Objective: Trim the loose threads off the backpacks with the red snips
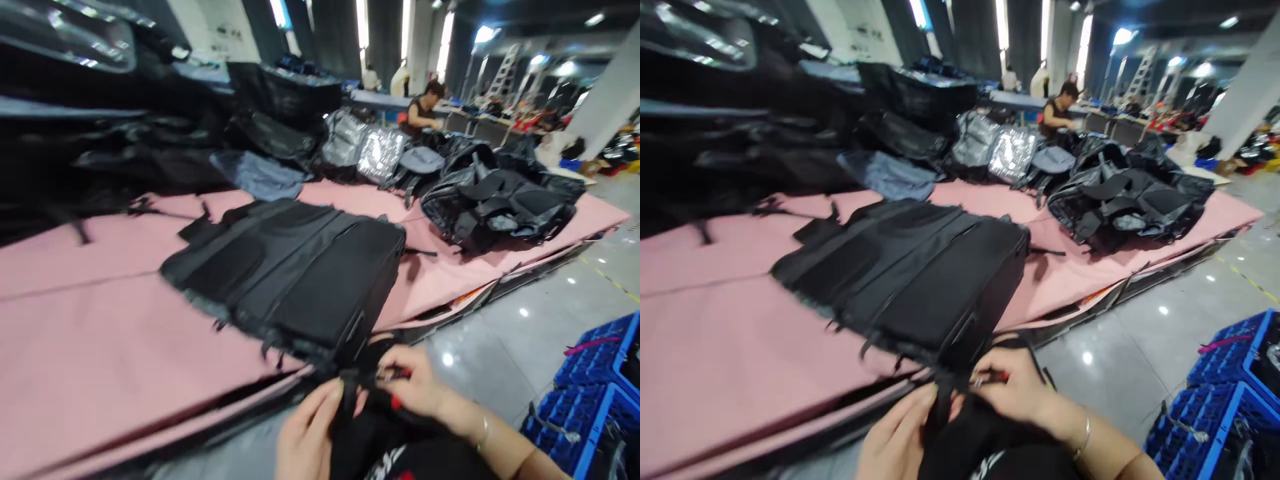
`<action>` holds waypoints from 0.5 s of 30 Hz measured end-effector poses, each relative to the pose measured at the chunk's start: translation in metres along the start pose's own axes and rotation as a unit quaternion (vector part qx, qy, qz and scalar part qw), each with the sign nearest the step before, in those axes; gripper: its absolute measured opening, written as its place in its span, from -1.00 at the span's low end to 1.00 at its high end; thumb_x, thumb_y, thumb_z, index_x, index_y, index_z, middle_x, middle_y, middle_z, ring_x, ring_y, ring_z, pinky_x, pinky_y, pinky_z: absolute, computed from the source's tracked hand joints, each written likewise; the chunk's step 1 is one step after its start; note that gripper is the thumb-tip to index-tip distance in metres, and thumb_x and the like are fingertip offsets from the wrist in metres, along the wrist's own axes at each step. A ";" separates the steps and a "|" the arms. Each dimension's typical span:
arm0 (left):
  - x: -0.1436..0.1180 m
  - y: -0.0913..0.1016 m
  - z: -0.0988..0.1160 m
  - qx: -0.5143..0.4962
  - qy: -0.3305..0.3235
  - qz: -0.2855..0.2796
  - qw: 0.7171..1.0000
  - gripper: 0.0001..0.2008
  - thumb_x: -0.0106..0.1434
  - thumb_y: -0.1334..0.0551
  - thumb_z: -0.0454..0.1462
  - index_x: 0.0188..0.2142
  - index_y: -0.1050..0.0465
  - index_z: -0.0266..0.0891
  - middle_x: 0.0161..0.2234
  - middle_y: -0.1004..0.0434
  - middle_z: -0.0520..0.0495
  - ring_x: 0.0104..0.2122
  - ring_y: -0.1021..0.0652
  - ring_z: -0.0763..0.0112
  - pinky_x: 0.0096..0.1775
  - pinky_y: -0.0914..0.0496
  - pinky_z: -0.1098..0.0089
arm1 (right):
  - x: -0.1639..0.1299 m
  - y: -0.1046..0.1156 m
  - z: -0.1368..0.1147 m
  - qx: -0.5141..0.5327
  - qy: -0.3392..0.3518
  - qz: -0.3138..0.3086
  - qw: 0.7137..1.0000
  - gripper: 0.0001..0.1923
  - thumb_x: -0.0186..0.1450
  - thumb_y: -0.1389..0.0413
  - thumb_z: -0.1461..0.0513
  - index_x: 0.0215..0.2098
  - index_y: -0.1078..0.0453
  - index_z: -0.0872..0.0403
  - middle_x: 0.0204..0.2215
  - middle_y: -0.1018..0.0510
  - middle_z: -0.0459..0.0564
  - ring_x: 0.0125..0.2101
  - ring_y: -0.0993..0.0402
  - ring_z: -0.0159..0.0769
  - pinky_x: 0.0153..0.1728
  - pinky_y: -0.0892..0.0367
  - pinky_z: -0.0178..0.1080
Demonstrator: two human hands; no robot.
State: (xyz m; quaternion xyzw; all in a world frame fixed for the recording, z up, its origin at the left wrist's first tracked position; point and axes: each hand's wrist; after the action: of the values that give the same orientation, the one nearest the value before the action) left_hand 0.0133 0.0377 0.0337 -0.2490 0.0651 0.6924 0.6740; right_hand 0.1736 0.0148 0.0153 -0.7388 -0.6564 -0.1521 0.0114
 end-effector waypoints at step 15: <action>-0.002 -0.003 -0.005 -0.075 0.010 -0.037 0.996 -0.68 -0.11 -0.39 -0.14 -0.45 -0.50 -0.36 -0.54 -0.55 -0.08 -0.52 -0.54 0.32 -0.34 -0.48 0.33 | -0.004 0.022 0.009 -0.222 0.179 -0.038 0.958 -0.79 0.24 -0.11 0.17 -0.19 -0.41 0.09 -0.53 -0.52 -0.04 -0.59 -0.37 -0.39 -0.55 -0.28 -0.33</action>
State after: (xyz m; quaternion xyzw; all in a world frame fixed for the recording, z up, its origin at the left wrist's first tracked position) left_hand 0.0171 0.0340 0.0315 -0.3080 0.0107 0.6675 0.6778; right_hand 0.1965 0.0103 0.0096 -0.6575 -0.6210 -0.4246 -0.0415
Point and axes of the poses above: each hand's wrist, its own x-axis towards the middle knuckle, its own y-axis out of the back of the hand, z = x × y
